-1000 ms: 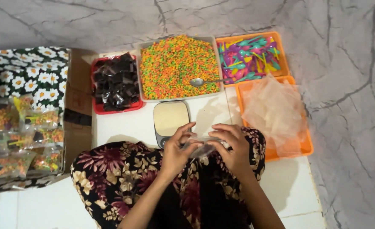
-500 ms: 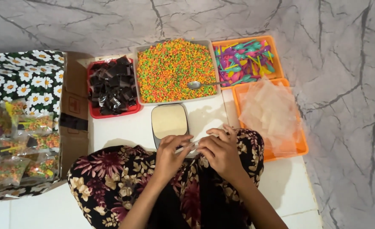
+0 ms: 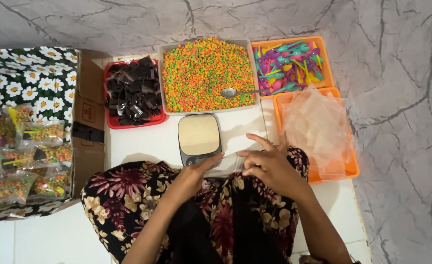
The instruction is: Bagging and weighing small colorful beads and other items into plastic pouches at a manual packaging station.
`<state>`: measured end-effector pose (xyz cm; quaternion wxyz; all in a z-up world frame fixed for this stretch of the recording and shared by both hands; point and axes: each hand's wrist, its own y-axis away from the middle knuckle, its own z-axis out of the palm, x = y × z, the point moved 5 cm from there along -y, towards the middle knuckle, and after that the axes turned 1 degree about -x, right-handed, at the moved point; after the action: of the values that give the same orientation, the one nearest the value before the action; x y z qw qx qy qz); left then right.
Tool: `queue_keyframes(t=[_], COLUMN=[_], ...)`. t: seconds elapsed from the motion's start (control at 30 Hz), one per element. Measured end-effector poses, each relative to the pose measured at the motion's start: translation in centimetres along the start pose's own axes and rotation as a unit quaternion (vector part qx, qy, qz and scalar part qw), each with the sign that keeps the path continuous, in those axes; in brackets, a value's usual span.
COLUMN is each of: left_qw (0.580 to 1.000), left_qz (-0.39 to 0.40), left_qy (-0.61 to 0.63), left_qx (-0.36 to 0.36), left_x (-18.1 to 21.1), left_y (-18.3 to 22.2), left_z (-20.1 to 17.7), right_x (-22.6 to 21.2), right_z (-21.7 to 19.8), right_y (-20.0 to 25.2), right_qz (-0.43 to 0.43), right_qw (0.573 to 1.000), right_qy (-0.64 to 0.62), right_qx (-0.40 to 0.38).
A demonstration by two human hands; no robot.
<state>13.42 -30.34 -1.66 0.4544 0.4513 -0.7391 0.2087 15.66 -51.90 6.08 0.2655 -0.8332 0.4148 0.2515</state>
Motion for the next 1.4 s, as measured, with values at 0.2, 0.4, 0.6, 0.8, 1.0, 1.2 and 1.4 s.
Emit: queue_keyframes(t=[0.2,0.4,0.6,0.8,1.0,1.2,1.4], left_qw=[0.973,0.963,0.982,0.991,0.984,0.984,0.986], left_qz=[0.003,0.017,-0.025,-0.040,-0.125,-0.113,-0.064], left_qy=[0.191,0.228,0.140,0.110,0.114,0.098,0.078], left_qx=[-0.132,-0.143,-0.123,-0.068,0.056,0.097,0.130], left_x=[2.7,0.0,-0.8,-1.6,-5.0,-3.6,0.0], left_y=[-0.7,-1.7,-4.1,-6.9,-9.0,-11.1,-15.2], left_z=[-0.9,2.7,3.2,3.4,3.8,4.1,3.1], right_x=[-1.6,-0.8,1.1,6.4,20.5,38.3,45.3], right_z=[1.1,3.5,3.0,2.7,1.5,4.3,7.9], right_y=[-0.5,0.2,0.0,-0.5,-1.7,-3.1,-6.5], right_qz=[-0.001,0.006,0.027,0.056,0.126,0.319,0.311], right_qw=[0.996,0.984,0.974,0.976,0.972,0.941,0.921], right_qy=[0.015,-0.001,-0.035,-0.110,-0.190,0.058,0.231], right_qx=[-0.086,-0.181,-0.224,-0.178,0.060,0.098,0.039])
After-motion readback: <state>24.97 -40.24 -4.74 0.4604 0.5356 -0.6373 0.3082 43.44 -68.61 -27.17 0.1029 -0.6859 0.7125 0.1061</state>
